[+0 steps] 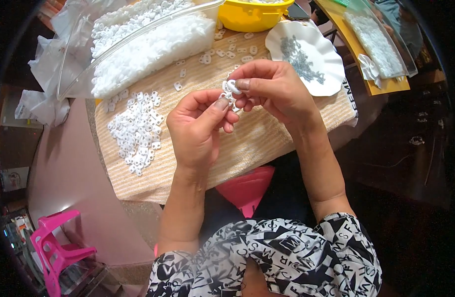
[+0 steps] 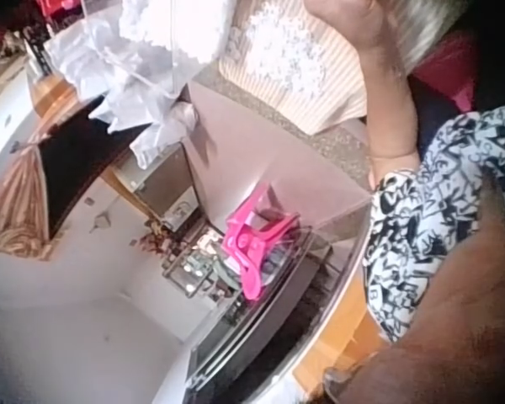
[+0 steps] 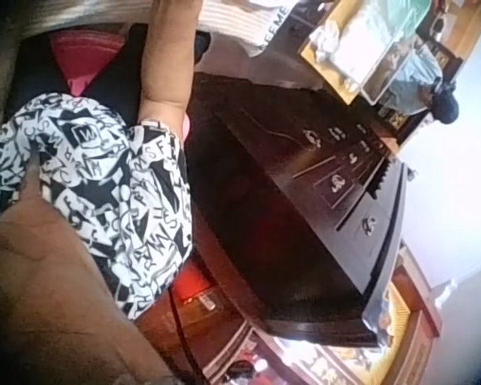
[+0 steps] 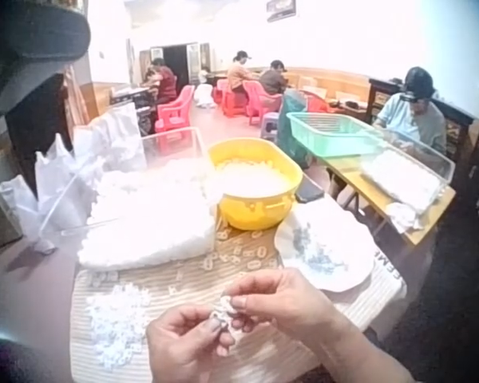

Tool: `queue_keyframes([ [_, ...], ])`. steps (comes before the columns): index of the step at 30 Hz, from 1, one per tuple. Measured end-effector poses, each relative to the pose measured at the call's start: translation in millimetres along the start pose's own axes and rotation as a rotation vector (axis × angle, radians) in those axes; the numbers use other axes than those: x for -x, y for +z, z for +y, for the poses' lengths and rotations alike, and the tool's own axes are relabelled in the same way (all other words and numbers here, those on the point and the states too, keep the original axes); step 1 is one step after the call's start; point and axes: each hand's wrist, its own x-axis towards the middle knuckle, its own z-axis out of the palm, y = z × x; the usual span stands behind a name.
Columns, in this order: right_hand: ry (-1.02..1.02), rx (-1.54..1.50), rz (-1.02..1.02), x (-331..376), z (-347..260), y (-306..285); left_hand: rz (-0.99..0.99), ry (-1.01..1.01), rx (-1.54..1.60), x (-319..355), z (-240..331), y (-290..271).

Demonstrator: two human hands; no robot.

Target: Assembling small white plastic components by inserting metal pins into them.

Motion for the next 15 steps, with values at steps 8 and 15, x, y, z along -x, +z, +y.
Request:
queue_keyframes([
  [8, -0.114, 0.137, 0.025, 1.5, 0.7, 2.9, 0.022, -0.002, -0.029, 0.5, 0.6, 1.1],
  [15, -0.193, 0.318, 0.053, 5.5, -2.8, 7.9, 0.059, 0.017, -0.095, 1.8, -0.6, 3.2],
])
